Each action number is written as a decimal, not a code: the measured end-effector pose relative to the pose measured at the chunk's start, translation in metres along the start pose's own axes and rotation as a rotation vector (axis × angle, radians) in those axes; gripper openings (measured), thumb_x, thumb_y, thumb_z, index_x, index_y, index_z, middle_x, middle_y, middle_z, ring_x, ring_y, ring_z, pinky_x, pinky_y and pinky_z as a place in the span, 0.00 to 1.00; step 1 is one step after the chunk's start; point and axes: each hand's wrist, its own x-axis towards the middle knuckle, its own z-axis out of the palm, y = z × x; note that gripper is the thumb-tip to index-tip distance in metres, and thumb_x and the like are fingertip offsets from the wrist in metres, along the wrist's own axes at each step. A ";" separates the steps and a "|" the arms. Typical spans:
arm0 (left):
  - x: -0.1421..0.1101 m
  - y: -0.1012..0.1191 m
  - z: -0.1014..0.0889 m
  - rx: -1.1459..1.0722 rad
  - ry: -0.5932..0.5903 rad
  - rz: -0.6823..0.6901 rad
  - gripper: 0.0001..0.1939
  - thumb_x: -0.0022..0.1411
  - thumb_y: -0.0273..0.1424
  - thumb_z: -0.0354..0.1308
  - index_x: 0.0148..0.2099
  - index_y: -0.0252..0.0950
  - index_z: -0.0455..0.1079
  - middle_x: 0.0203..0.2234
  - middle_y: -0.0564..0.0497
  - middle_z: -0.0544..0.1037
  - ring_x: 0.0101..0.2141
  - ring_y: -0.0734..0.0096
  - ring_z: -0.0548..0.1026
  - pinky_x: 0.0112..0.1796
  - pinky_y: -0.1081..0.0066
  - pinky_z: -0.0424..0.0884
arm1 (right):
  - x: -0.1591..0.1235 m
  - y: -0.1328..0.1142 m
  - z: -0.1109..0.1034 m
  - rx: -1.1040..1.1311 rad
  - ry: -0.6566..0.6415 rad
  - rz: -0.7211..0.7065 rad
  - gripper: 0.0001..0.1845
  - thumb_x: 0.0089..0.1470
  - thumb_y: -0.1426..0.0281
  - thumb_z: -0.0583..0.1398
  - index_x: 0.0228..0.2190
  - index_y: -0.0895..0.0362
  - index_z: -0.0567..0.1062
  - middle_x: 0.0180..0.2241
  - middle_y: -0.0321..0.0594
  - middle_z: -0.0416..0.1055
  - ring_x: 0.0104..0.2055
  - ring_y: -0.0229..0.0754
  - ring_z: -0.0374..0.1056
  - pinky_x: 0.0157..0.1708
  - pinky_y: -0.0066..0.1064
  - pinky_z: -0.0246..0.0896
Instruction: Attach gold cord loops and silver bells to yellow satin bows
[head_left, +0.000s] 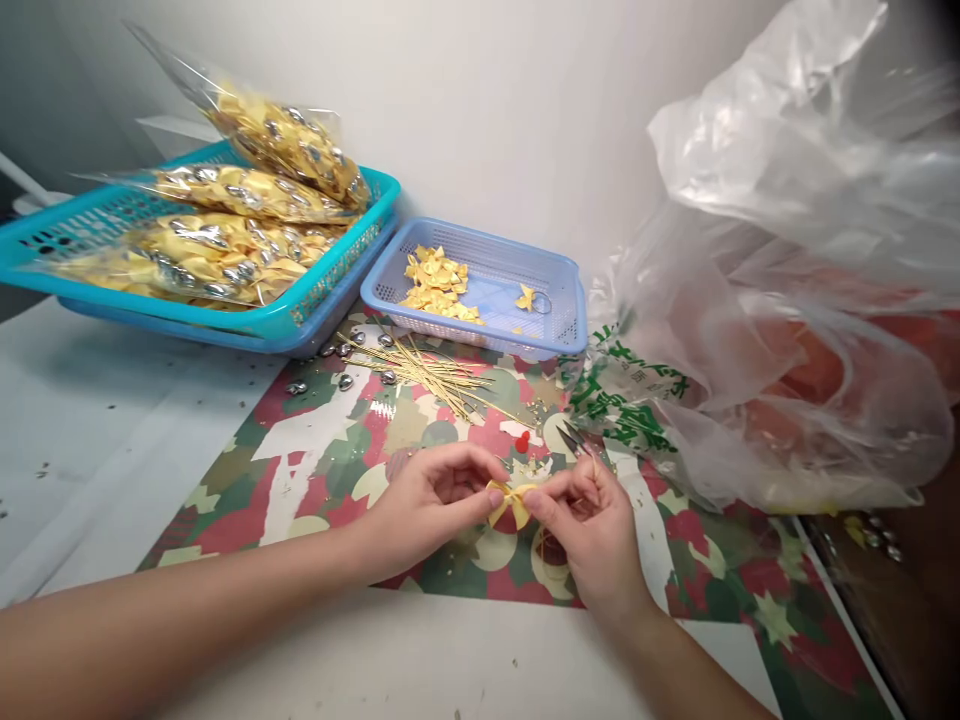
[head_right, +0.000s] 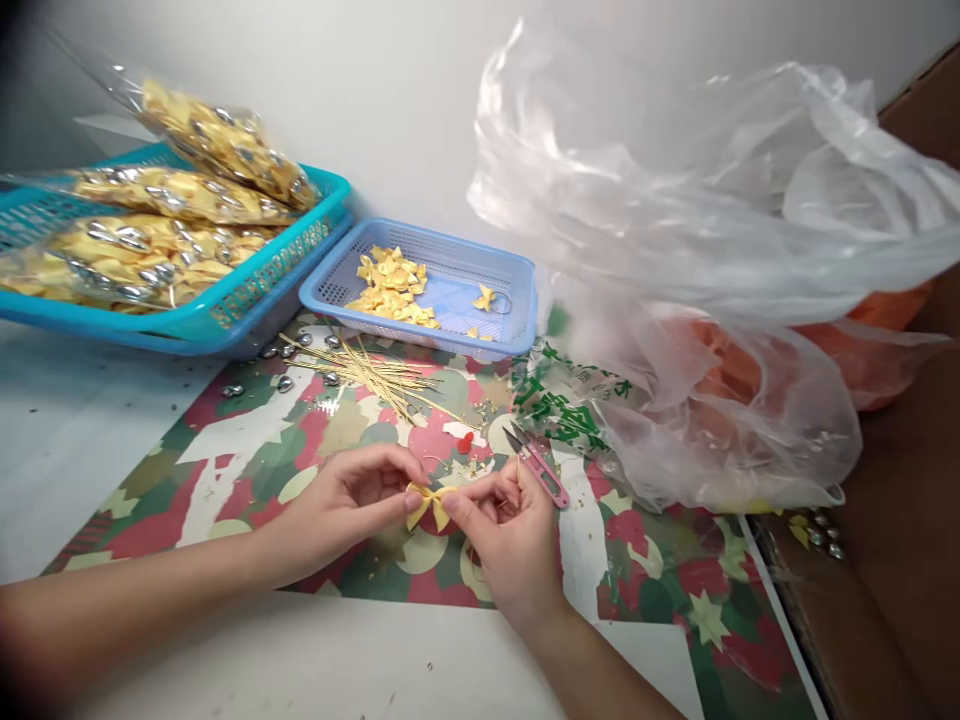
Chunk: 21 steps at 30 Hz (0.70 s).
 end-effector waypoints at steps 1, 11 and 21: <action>-0.001 0.000 0.000 0.043 0.010 0.029 0.03 0.62 0.30 0.62 0.36 0.36 0.72 0.27 0.55 0.72 0.27 0.77 0.70 0.28 0.77 0.68 | 0.000 0.000 0.000 -0.004 -0.003 -0.002 0.29 0.46 0.69 0.69 0.22 0.52 0.50 0.20 0.31 0.73 0.20 0.31 0.53 0.22 0.23 0.54; -0.003 -0.001 -0.002 0.608 0.057 0.529 0.06 0.59 0.20 0.55 0.34 0.36 0.70 0.33 0.48 0.78 0.26 0.74 0.70 0.25 0.74 0.65 | -0.003 0.002 -0.003 -0.053 -0.023 -0.031 0.29 0.48 0.66 0.69 0.22 0.52 0.51 0.20 0.33 0.72 0.19 0.31 0.52 0.19 0.23 0.52; -0.002 0.006 0.002 0.207 -0.030 -0.011 0.09 0.59 0.35 0.62 0.36 0.34 0.75 0.26 0.48 0.79 0.25 0.70 0.73 0.27 0.71 0.68 | -0.003 0.001 0.001 -0.018 -0.022 -0.024 0.30 0.47 0.64 0.70 0.22 0.52 0.51 0.20 0.34 0.74 0.19 0.34 0.57 0.18 0.25 0.49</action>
